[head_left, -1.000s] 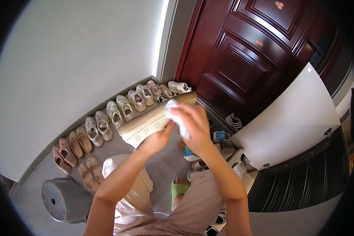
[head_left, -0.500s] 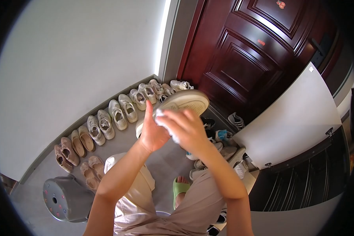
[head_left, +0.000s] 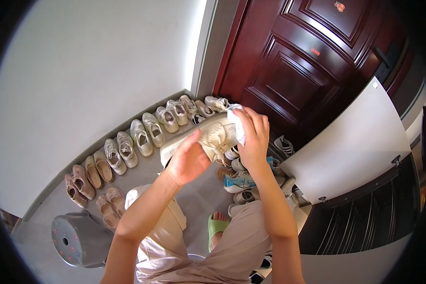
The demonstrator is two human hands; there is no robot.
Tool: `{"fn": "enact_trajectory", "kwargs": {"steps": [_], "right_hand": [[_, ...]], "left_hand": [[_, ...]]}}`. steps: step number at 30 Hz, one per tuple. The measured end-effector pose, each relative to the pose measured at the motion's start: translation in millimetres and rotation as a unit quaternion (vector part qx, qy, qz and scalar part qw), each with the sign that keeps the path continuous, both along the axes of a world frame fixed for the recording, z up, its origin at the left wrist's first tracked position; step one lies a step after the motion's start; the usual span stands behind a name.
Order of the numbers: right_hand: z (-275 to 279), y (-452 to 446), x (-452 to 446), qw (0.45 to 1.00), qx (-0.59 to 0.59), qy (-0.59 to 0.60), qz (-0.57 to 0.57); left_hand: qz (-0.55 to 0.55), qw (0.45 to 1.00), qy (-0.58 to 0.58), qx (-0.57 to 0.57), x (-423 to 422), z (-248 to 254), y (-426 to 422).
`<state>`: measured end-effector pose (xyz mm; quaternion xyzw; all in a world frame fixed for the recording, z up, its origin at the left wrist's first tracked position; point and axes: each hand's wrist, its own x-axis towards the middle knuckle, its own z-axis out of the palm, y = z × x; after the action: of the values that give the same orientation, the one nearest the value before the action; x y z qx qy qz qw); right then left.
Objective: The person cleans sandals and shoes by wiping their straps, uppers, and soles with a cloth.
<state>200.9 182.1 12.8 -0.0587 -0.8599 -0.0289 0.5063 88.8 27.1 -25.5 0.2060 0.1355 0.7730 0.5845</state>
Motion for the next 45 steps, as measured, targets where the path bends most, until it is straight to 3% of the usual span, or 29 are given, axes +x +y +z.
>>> {"fn": "enact_trajectory", "kwargs": {"steps": [3,8,11,17,21,23,27,29,33,35,37,39,40,42,43,45], "right_hand": [[-7.2,4.6,-2.9,0.999,-0.013,0.032,-0.002],[-0.5,-5.7,-3.4,0.996,-0.084,0.032,0.005],[4.8,-13.3,-2.3,0.998,-0.028,-0.035,0.048],[3.5,-24.5,-3.9,0.979,-0.123,-0.076,0.144],[12.3,-19.9,1.1,0.979,-0.072,-0.108,0.156],[18.0,-14.8,6.4,0.981,-0.046,-0.097,0.160],[22.9,-13.6,7.6,0.992,-0.047,0.081,0.080],[18.5,-14.2,6.1,0.991,-0.067,0.108,0.046],[9.9,-22.2,0.4,0.987,-0.145,0.053,0.053],[-2.3,-16.6,-5.5,0.982,-0.162,0.057,0.083],[-1.5,-8.0,-5.0,0.982,-0.150,0.074,0.085],[4.0,-0.1,-4.3,0.978,-0.149,0.137,0.045],[5.6,-1.3,-2.9,0.964,-0.209,0.154,0.051],[7.0,-10.4,-5.7,0.970,-0.185,0.142,0.070],[7.4,-17.6,-7.5,0.974,-0.162,0.132,0.088],[11.7,-32.7,-7.3,0.981,-0.093,0.096,0.139]], "left_hand": [[0.035,0.996,0.077,-0.010,4.4,-0.3,0.1],[0.002,0.999,0.045,-0.003,9.1,-2.2,2.1],[0.024,0.998,0.051,0.013,9.9,-4.1,5.4],[0.087,0.995,0.037,0.025,3.0,-2.1,9.9],[0.066,0.996,0.035,0.040,-9.0,-8.6,12.5],[0.078,0.996,0.041,0.029,-7.6,-7.5,12.5],[0.065,0.998,0.017,0.023,-2.8,-5.1,12.8],[0.076,0.997,0.007,0.013,0.2,-5.0,12.4],[0.085,0.996,0.006,0.033,0.4,-8.5,10.9],[0.187,0.980,0.071,-0.010,-0.5,-8.3,9.7],[0.199,0.977,0.075,-0.004,-5.2,-10.7,9.7],[0.252,0.953,0.170,-0.016,-6.9,-17.1,9.9],[0.252,0.953,0.170,-0.016,-6.7,-22.0,10.0],[0.308,0.892,0.316,-0.097,-3.7,-26.3,7.8],[0.308,0.892,0.316,-0.098,-1.3,-24.3,5.2],[0.350,0.824,0.434,-0.104,6.1,-16.9,0.3]]}}
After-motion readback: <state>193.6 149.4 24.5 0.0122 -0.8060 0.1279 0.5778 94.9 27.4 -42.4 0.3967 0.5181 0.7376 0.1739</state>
